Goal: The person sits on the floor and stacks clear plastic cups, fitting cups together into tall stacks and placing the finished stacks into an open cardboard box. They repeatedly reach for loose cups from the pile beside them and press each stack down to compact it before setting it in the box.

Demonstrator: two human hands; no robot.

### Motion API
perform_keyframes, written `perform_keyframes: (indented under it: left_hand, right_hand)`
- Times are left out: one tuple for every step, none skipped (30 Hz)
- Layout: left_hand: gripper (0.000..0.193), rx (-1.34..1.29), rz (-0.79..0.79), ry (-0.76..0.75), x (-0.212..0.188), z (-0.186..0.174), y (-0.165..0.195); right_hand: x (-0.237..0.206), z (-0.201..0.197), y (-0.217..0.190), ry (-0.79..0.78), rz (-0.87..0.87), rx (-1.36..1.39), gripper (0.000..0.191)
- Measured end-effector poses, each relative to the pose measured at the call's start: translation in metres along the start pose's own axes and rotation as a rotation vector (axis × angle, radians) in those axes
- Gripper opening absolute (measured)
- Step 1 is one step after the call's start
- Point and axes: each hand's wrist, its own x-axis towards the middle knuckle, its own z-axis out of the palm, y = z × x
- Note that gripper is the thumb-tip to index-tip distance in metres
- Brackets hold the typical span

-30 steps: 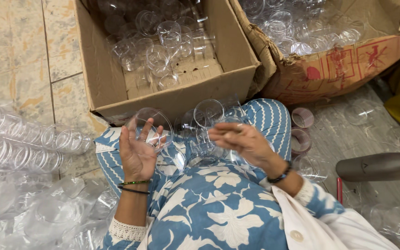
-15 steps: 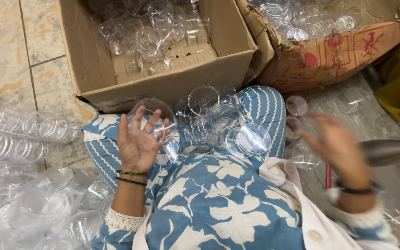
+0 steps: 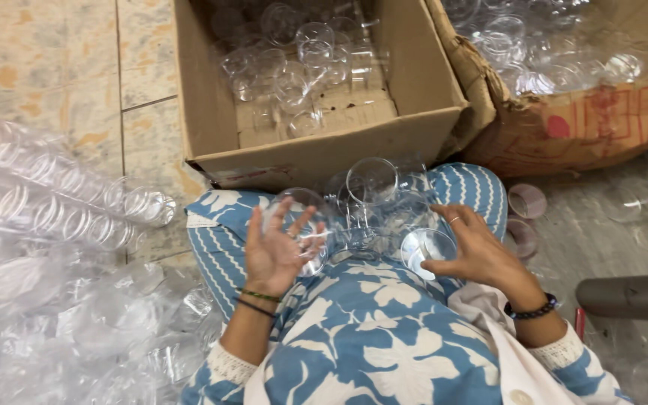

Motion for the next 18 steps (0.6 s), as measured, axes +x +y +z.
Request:
perform_keyframes:
  left_hand:
    - [0.062,0.032,0.003,-0.011,0.003,0.004,-0.005]
    - [0.062,0.062,0.001,-0.026,0.006,0.009,-0.011]
    - [0.062,0.108,0.018,-0.034,0.008,0.014,-0.017]
    - [0.061,0.154,0.035,-0.045,0.01,0.02,-0.022]
    - [0.061,0.201,0.054,-0.056,0.011,0.026,-0.027]
    - [0.062,0.239,0.075,-0.06,0.012,0.032,-0.03]
    - [0.062,0.277,0.101,-0.061,0.011,0.037,-0.033]
    - [0.063,0.316,0.129,-0.06,0.01,0.041,-0.034]
    - [0.064,0.348,0.154,-0.053,0.008,0.043,-0.034]
    - [0.065,0.38,0.177,-0.043,0.006,0.044,-0.034]
    - [0.066,0.412,0.199,-0.032,0.004,0.044,-0.033]
    - [0.066,0.425,0.196,-0.02,0.003,0.043,-0.031]
    - [0.065,0.438,0.19,-0.009,0.002,0.041,-0.03]
    - [0.065,0.449,0.182,0.001,0.001,0.039,-0.029]
    - [0.065,0.448,0.181,-0.008,0.001,0.037,-0.029]
    - [0.065,0.446,0.178,-0.02,0.001,0.035,-0.029]
    - [0.064,0.443,0.175,-0.033,0.001,0.034,-0.03]
    - [0.064,0.464,0.178,-0.041,0.001,0.034,-0.03]
  right_hand:
    - [-0.001,-0.005,-0.011,0.09,-0.116,0.045,0.111]
    - [0.003,-0.008,-0.023,0.1,-0.174,0.121,0.111]
    - [0.011,-0.01,-0.036,0.111,-0.23,0.195,0.111]
    - [0.017,-0.01,-0.05,0.126,-0.285,0.268,0.11]
    - [0.021,-0.009,-0.064,0.127,-0.295,0.307,0.111]
    - [0.027,-0.007,-0.077,0.128,-0.308,0.347,0.112]
    - [0.032,-0.008,-0.088,0.127,-0.325,0.388,0.112]
    - [0.036,-0.009,-0.096,0.146,-0.375,0.368,0.111]
    - [0.039,-0.008,-0.103,0.161,-0.424,0.35,0.11]
    - [0.041,-0.007,-0.109,0.175,-0.473,0.335,0.109]
    - [0.043,-0.006,-0.112,0.152,-0.457,0.369,0.109]
    - [0.044,-0.005,-0.114,0.128,-0.438,0.402,0.108]
    - [0.045,-0.004,-0.115,0.103,-0.418,0.435,0.108]
    - [0.045,-0.003,-0.115,0.104,-0.426,0.446,0.108]
    - [0.045,-0.001,-0.115,0.106,-0.432,0.456,0.108]
    - [0.045,0.001,-0.114,0.108,-0.437,0.465,0.108]
    - [0.044,0.002,-0.112,0.099,-0.42,0.477,0.109]
    - [0.044,0.004,-0.111,0.091,-0.403,0.487,0.109]
